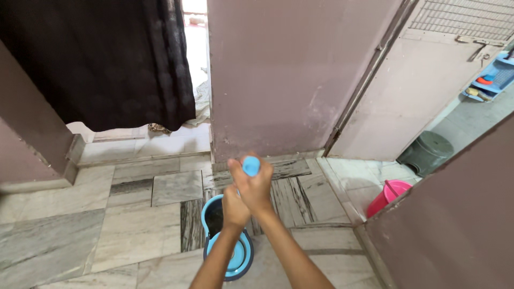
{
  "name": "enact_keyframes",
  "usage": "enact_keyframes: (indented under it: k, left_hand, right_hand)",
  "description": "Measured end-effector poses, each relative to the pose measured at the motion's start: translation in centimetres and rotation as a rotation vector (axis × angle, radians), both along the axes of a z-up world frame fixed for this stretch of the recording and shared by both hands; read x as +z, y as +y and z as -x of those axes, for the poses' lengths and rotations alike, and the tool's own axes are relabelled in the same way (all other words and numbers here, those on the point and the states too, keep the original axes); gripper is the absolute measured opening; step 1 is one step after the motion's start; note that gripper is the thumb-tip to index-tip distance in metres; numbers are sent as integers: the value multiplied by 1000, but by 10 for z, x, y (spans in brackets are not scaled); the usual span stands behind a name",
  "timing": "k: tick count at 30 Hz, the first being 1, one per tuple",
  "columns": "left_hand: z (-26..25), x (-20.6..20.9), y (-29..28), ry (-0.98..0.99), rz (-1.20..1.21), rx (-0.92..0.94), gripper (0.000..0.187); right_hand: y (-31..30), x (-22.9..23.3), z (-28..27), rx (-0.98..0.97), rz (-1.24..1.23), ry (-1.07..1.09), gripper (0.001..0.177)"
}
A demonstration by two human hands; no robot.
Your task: The person mops the marble floor in several rooms of a house using a spin mop and bucket, dipping the mop into the bucket to clean and wring it.
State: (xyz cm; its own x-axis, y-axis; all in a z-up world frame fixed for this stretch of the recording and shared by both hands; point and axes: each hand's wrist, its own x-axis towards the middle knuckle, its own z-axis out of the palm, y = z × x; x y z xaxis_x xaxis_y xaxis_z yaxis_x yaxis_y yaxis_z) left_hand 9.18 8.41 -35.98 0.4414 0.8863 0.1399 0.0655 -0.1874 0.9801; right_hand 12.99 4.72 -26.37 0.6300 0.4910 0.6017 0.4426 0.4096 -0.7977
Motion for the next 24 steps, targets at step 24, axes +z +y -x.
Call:
enact_keyframes:
  k: [24]
  left_hand:
    - [-22, 149, 29, -168, -58, -280, 34]
  right_hand:
    - [36, 141, -32, -1, -146, 21, 30]
